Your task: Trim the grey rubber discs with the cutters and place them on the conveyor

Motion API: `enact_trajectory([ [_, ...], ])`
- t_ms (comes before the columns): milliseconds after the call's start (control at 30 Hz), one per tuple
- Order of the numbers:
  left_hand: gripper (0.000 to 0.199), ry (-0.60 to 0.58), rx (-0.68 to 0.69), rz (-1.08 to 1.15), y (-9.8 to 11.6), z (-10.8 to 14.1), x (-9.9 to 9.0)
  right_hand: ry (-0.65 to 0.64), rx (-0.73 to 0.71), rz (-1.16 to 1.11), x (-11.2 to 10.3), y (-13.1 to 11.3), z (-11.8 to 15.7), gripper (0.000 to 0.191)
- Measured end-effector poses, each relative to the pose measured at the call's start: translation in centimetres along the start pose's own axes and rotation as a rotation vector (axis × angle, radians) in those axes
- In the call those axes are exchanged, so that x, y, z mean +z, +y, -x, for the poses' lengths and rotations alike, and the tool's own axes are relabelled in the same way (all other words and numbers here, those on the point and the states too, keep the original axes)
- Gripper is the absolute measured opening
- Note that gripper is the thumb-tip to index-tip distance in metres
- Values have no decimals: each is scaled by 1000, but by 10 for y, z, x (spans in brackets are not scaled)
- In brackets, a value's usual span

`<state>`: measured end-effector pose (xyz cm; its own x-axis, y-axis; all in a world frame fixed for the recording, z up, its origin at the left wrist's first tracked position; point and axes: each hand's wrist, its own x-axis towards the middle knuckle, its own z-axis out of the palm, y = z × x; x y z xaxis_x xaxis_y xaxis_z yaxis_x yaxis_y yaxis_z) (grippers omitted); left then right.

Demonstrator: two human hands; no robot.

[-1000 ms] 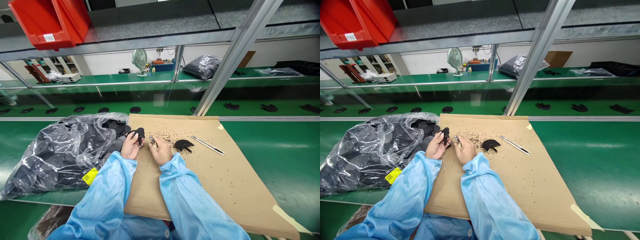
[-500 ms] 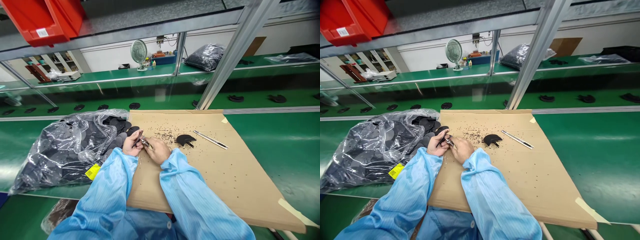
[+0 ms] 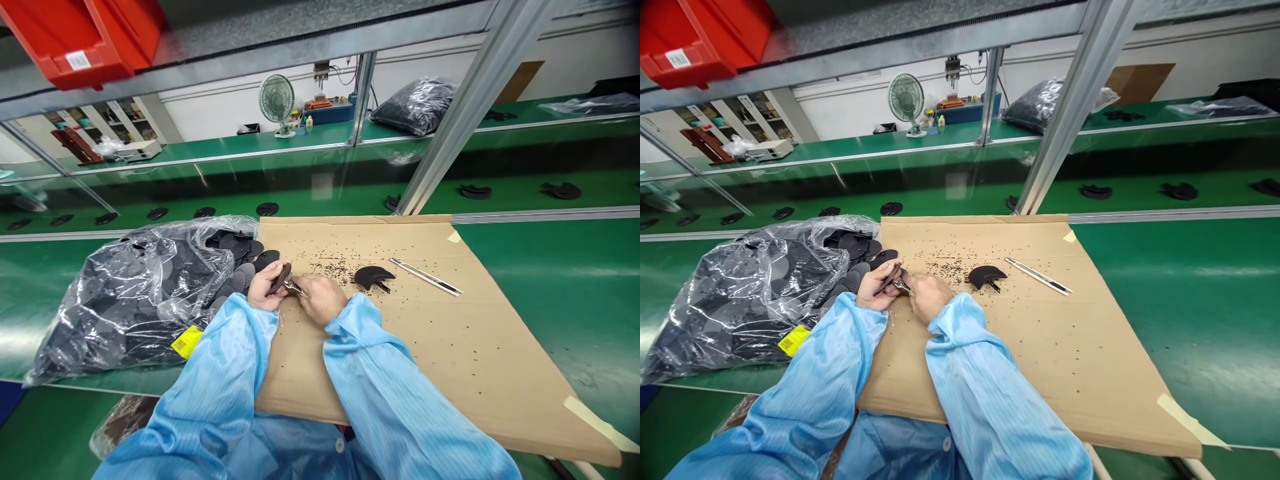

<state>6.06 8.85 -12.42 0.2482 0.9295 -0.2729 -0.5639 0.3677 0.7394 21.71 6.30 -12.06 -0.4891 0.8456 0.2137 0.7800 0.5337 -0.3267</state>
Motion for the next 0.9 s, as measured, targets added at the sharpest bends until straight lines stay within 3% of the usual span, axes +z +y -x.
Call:
enact_trajectory([
  [167,18,18,-18,-26,-1,0,1,-30,19,-2,1,-1,1,28],
  [267,19,37,20,13,-1,0,4,29,29,-83,6,-3,0,27],
  [500,29,224,445,139,6,-8,2,326,199,-181,17,6,-2,28],
  [700,33,407,632,168,8,-9,-2,256,105,-84,22,2,-24,22],
  [900,31,432,601,193,6,-8,-1,130,65,-45,33,-8,-41,29],
])
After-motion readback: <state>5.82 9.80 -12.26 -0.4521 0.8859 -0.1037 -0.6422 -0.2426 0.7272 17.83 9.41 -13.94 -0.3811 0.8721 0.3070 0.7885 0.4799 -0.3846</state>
